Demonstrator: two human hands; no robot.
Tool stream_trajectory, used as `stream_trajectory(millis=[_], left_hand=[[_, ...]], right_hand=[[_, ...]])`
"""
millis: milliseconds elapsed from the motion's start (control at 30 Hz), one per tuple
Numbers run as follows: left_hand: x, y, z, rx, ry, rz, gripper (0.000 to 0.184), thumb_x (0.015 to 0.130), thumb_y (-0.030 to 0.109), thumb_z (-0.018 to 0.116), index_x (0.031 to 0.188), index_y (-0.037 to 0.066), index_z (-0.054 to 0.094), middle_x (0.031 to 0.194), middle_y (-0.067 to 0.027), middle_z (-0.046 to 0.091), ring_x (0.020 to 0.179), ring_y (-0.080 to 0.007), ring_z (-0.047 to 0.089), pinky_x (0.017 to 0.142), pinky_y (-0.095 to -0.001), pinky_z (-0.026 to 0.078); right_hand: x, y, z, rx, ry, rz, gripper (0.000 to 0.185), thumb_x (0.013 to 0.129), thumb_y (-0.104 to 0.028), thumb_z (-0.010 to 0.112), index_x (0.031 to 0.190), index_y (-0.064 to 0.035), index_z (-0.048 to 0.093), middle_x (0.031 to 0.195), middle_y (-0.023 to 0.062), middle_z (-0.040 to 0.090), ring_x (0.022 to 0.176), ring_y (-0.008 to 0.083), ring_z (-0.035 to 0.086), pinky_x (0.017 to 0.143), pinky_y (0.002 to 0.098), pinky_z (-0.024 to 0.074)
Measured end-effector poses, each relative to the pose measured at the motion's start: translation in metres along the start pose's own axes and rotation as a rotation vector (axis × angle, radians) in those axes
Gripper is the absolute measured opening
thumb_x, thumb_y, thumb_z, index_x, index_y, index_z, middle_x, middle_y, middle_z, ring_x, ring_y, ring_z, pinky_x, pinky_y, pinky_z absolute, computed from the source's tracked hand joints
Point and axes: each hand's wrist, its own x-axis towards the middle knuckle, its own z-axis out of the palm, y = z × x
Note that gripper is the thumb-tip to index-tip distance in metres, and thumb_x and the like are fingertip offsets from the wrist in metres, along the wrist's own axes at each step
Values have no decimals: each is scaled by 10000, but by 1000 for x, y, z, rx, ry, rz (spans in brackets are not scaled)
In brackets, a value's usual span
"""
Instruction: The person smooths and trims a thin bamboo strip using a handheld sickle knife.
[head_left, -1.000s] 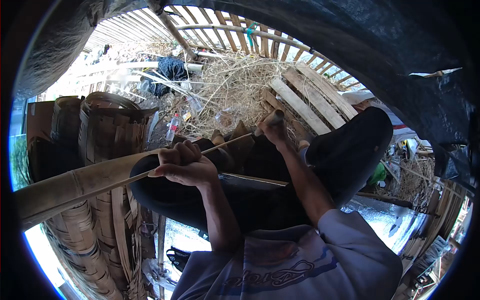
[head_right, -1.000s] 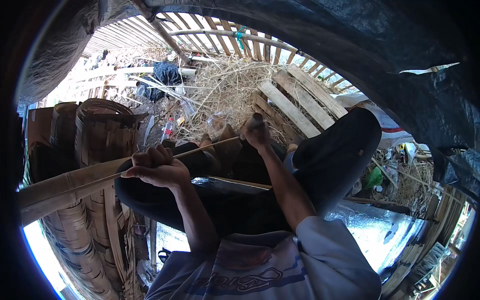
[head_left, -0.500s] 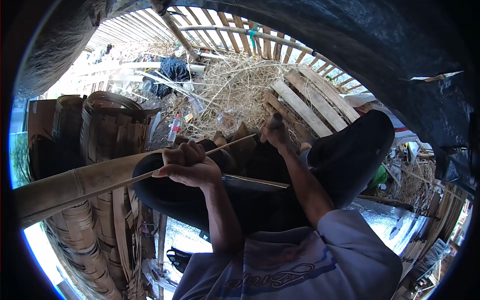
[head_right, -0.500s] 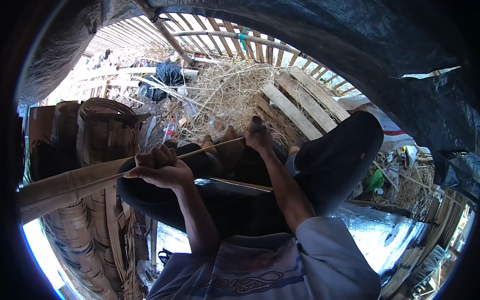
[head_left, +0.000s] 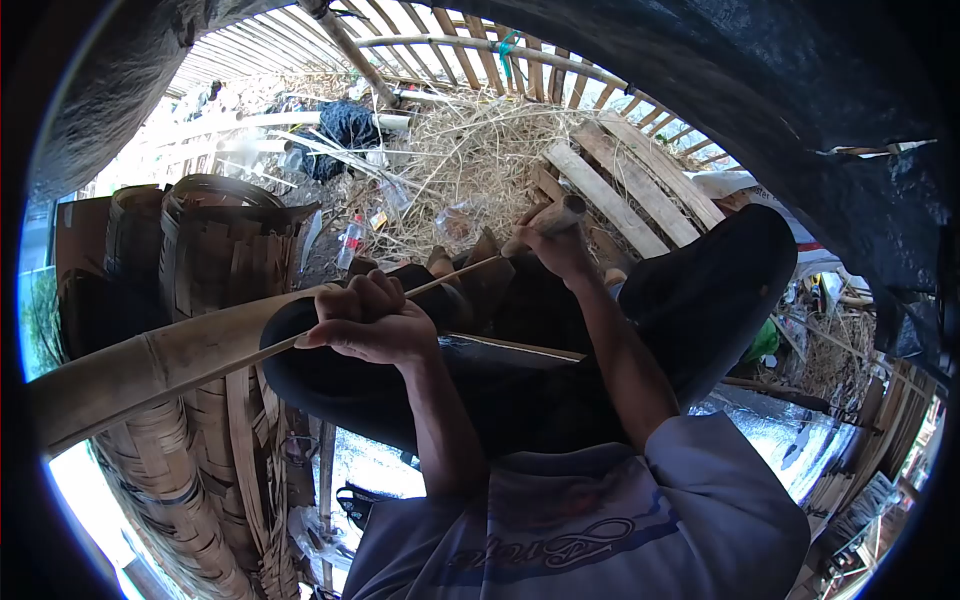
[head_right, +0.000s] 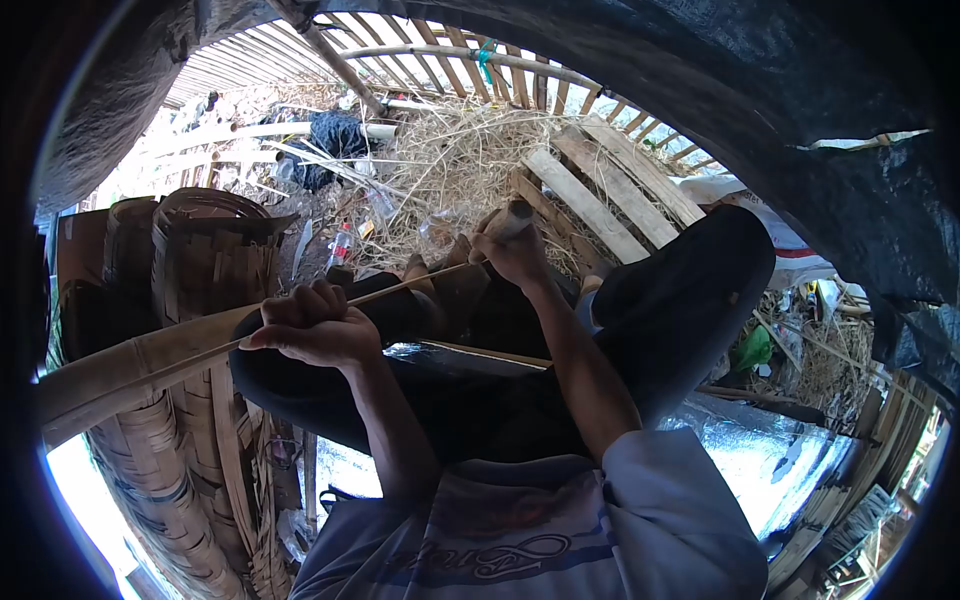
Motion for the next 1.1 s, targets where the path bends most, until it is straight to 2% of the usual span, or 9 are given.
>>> stream_trajectory(millis=[267, 367, 433, 467, 633, 700, 733, 867, 1100], left_hand=[[1, 1, 1, -33, -1, -20, 539, 907, 623, 211, 645, 153, 184, 474, 68, 96, 426, -39, 70, 362, -213, 79], [-2, 2, 5, -43, -20, -19, 538, 908, 621, 214, 646, 153, 187, 473, 66, 89, 426, -41, 68, 362, -217, 79], [-3, 1, 5, -36, -27, -16, 538, 908, 621, 215, 646, 153, 189, 473, 65, 91, 428, -41, 67, 363, -218, 78], [-1, -1, 7, -36, -34, 1, 538, 908, 621, 216, 645, 153, 190, 473, 64, 93, 430, -41, 67, 365, -219, 78], [2, -1, 7, -54, -33, -29, 535, 912, 615, 218, 646, 151, 195, 474, 61, 107, 436, -41, 72, 371, -220, 80], [-2, 0, 4, -63, -33, -35, 533, 913, 612, 219, 646, 151, 197, 474, 60, 111, 436, -41, 73, 373, -220, 83], [-2, -1, 5, -7, -46, -14, 531, 915, 609, 219, 647, 151, 197, 474, 60, 110, 436, -41, 73, 372, -219, 84], [1, -3, 7, -42, -47, -25, 531, 916, 607, 216, 648, 149, 208, 474, 61, 111, 436, -42, 76, 369, -217, 88], [0, -3, 0, 3, -69, 9, 530, 912, 611, 223, 647, 153, 197, 481, 63, 114, 430, -47, 84, 371, -216, 87]], right_hand=[[14, 52, 9, -368, 58, -43, 143, 715, -160, 699, 798, -70, 625, 726, 52, 658, 690, 130, 643, 634, 284, 509], [-2, 23, 3, 81, -75, -31, 135, 710, -160, 692, 792, -74, 627, 748, 61, 664, 707, 148, 651, 660, 296, 508], [3, 45, 7, -217, -20, -41, 261, 724, -328, 647, 839, -94, 654, 802, 142, 674, 817, 333, 653, 737, 430, 510], [7, 66, 14, -449, 87, -137, 143, 712, -192, 682, 764, -68, 633, 757, 65, 682, 716, 173, 667, 665, 300, 516], [24, 71, 1, -421, 59, 9, 163, 702, -185, 702, 794, -65, 641, 787, 63, 676, 701, 168, 656, 637, 293, 515], [15, 53, -3, -19, 8, -60, 243, 689, -273, 678, 804, -62, 643, 747, 114, 673, 739, 264, 668, 671, 348, 522], [10, 46, 2, 6, 24, -9, 205, 691, -242, 676, 808, -76, 647, 745, 87, 672, 726, 236, 665, 671, 339, 512], [34, 98, 3, -143, 144, -8, 175, 702, -230, 650, 818, -99, 657, 738, 54, 678, 755, 223, 665, 717, 345, 506], [7, 41, 2, -62, -21, 66, 245, 686, -302, 644, 818, -97, 663, 813, 114, 681, 813, 240, 662, 739, 370, 507]])
